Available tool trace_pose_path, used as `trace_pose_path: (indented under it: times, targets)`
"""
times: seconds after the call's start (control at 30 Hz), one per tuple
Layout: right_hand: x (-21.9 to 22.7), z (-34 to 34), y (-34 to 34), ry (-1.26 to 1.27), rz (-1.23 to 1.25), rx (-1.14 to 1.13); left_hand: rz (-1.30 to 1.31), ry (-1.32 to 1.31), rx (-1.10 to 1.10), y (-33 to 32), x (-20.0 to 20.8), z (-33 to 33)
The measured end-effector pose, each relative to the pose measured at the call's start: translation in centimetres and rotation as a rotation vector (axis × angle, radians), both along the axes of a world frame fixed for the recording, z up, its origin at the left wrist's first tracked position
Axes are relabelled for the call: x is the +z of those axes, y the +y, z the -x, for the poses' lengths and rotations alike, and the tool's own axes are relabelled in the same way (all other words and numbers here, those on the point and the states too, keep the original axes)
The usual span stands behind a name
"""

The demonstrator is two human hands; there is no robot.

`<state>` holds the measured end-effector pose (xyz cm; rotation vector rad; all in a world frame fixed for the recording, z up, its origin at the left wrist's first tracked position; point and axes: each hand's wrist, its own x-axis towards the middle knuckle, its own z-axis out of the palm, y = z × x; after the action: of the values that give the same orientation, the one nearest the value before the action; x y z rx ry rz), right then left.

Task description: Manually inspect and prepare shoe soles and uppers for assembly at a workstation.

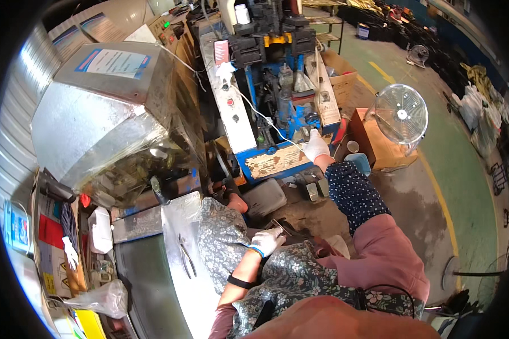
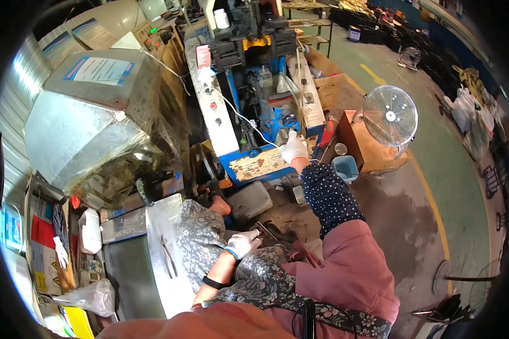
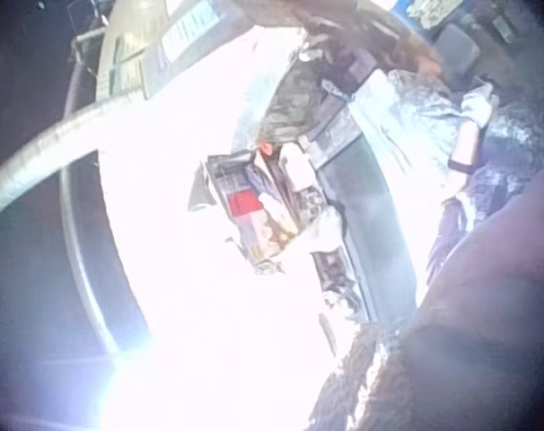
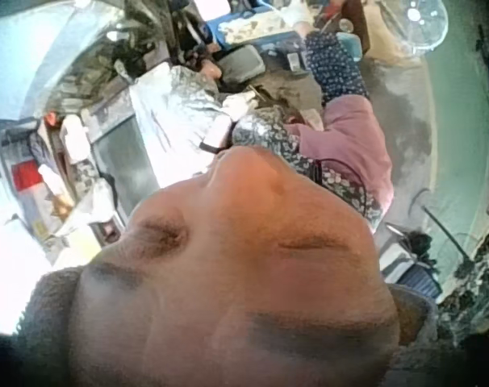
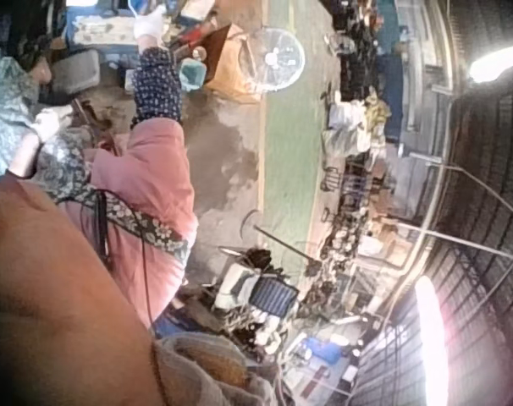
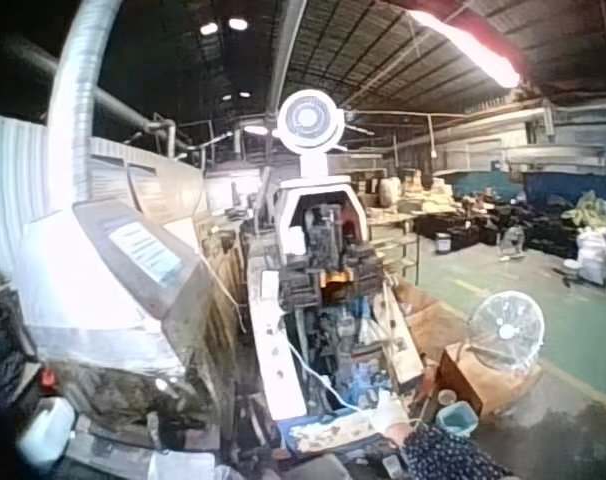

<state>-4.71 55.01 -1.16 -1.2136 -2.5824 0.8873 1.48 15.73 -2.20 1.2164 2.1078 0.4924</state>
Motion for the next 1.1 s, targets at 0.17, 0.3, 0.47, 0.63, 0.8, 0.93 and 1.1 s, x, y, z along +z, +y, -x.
trace_pose_path:
  times: [0.17, 0.3, 0.47, 0.63, 0.8, 0.93, 1.1]
  targets:
    - [1.1, -0.5, -0.8, -0.067, -0.198, -0.098, 0.059, -0.012, 0.018, 0.3, 0.3, 0.2]
    - [2.2, -1.3, -1.2, -0.02, -0.065, -0.065, 0.051, 0.022, 0.035, 0.3, 0.1, -0.1]
    - [1.7, -1.2, -1.0, 0.001, -0.105, -0.098, 0.056, 0.025, -0.021, 0.4, -0.5, 0.2]
    - [0.5, -0.6, -0.4, 0.083, -0.067, -0.03, 0.02, 0.021, -0.004, -0.1, -1.0, 0.2]
    - [0.5, -0.2, 0.3, -0.038, -0.092, -0.031, 0.08, 0.008, -0.038, 0.3, -0.3, 0.4]
    - [1.4, -0.6, -0.2, -0.051, -0.085, -0.039, 0.084, -0.004, -0.021, 0.2, 0.4, 0.3]
    - [3.0, -1.2, -1.0, -0.047, -0.013, -0.058, 0.028, 0.036, -0.045, 0.1, 0.1, 0.1]
